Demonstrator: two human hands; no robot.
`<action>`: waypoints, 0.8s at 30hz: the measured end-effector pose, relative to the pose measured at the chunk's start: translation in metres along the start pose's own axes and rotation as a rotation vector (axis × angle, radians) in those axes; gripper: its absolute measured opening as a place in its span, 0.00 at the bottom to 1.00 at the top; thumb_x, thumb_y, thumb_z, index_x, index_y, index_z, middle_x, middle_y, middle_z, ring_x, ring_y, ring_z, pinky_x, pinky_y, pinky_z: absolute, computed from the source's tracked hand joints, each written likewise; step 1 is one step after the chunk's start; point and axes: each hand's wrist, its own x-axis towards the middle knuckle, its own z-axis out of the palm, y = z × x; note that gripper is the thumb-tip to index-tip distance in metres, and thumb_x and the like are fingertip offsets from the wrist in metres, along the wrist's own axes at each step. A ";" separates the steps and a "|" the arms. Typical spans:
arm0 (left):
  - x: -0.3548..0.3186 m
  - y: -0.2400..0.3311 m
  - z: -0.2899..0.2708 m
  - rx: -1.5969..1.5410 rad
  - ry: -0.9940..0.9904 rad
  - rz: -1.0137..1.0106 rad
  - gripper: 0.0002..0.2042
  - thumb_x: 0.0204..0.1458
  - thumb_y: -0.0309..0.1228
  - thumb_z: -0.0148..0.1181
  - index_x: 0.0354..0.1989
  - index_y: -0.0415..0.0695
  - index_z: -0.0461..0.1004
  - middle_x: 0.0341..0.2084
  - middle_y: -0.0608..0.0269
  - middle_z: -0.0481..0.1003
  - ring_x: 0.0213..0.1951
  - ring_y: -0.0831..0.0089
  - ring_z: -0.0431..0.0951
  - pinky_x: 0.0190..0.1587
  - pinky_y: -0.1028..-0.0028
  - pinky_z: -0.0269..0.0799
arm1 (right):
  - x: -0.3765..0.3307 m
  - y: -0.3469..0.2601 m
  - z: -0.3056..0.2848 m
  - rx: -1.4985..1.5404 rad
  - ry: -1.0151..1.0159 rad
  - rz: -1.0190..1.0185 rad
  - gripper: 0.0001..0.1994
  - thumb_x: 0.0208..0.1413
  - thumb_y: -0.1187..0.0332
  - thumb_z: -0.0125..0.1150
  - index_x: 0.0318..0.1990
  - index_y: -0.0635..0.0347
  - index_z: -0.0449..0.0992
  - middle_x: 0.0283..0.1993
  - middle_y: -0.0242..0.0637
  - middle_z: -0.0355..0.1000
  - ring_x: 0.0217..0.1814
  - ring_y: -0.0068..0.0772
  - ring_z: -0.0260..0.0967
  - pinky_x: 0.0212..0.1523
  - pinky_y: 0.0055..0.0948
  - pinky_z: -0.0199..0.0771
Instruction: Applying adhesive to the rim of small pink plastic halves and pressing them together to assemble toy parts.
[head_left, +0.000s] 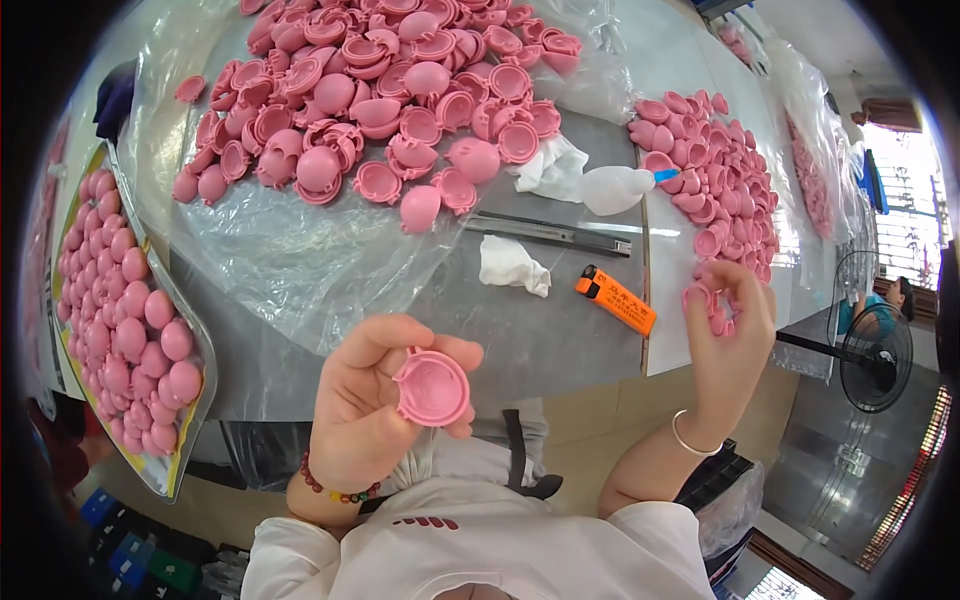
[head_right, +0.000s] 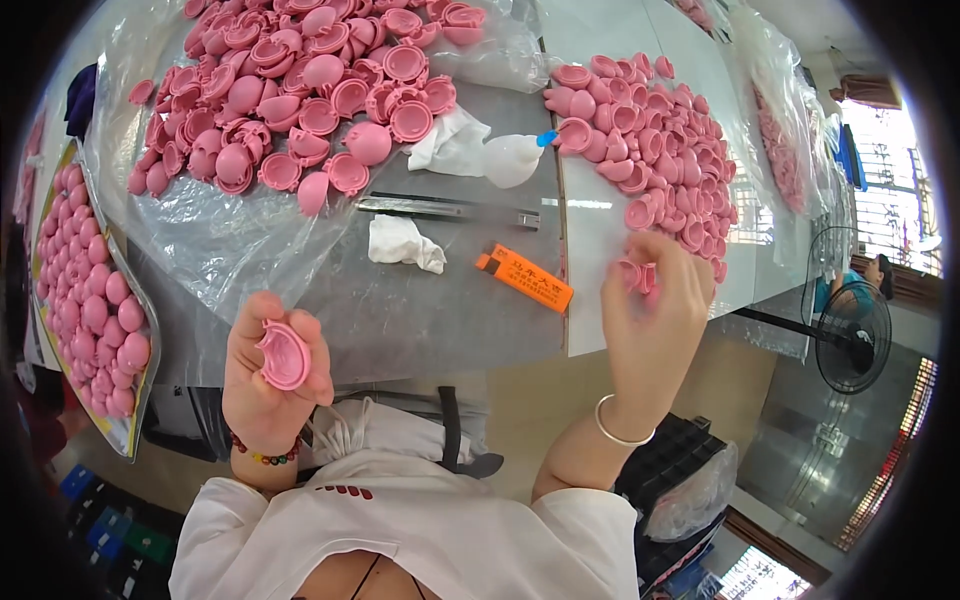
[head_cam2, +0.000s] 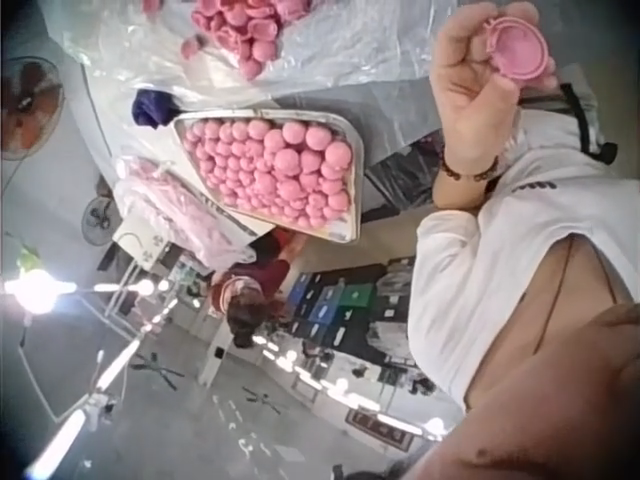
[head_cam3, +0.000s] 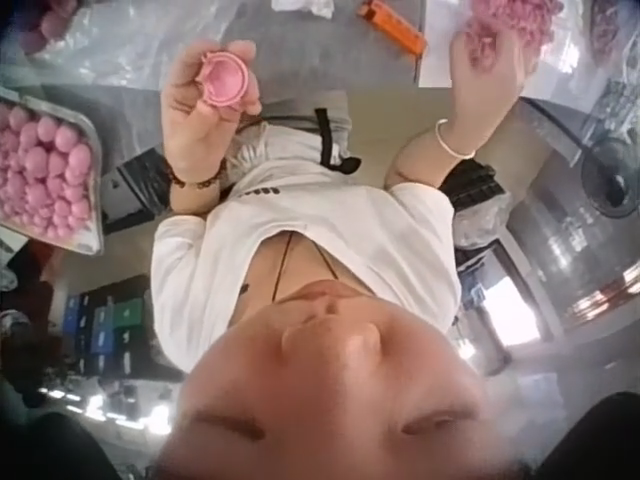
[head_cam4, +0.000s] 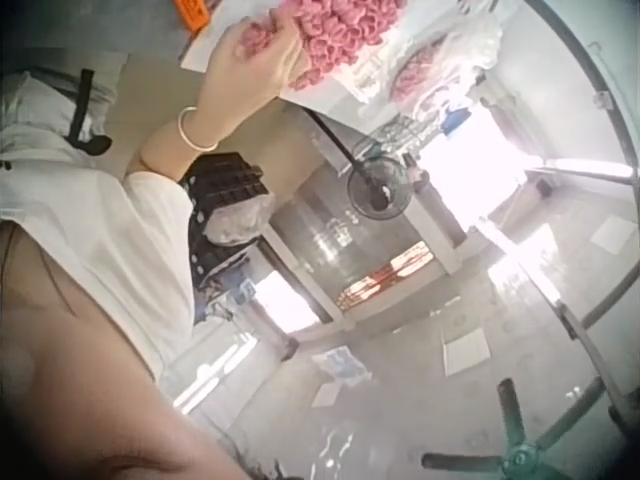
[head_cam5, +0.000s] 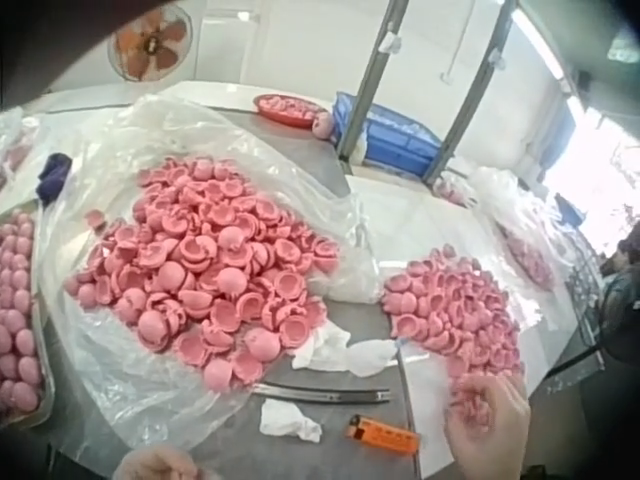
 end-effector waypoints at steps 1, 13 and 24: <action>0.000 0.000 0.000 0.043 -0.001 -0.007 0.23 0.43 0.26 0.56 0.47 0.37 0.56 0.43 0.41 0.64 0.34 0.65 0.73 0.35 0.69 0.71 | -0.004 0.000 0.000 0.001 -0.003 -0.001 0.12 0.36 0.77 0.56 0.33 0.64 0.69 0.28 0.35 0.66 0.31 0.27 0.62 0.34 0.23 0.61; 0.004 -0.002 0.004 0.166 -0.030 0.004 0.24 0.41 0.27 0.57 0.47 0.36 0.57 0.43 0.41 0.64 0.33 0.66 0.73 0.32 0.73 0.72 | -0.026 -0.023 0.003 0.649 -0.157 -0.011 0.08 0.37 0.81 0.51 0.29 0.63 0.70 0.25 0.38 0.66 0.24 0.33 0.62 0.25 0.25 0.62; 0.002 0.006 0.002 0.253 -0.034 0.066 0.24 0.42 0.27 0.57 0.47 0.36 0.56 0.43 0.41 0.64 0.33 0.67 0.72 0.33 0.74 0.71 | -0.021 -0.072 0.028 0.548 -0.366 -0.309 0.13 0.29 0.80 0.59 0.28 0.62 0.70 0.24 0.36 0.62 0.24 0.29 0.62 0.20 0.23 0.60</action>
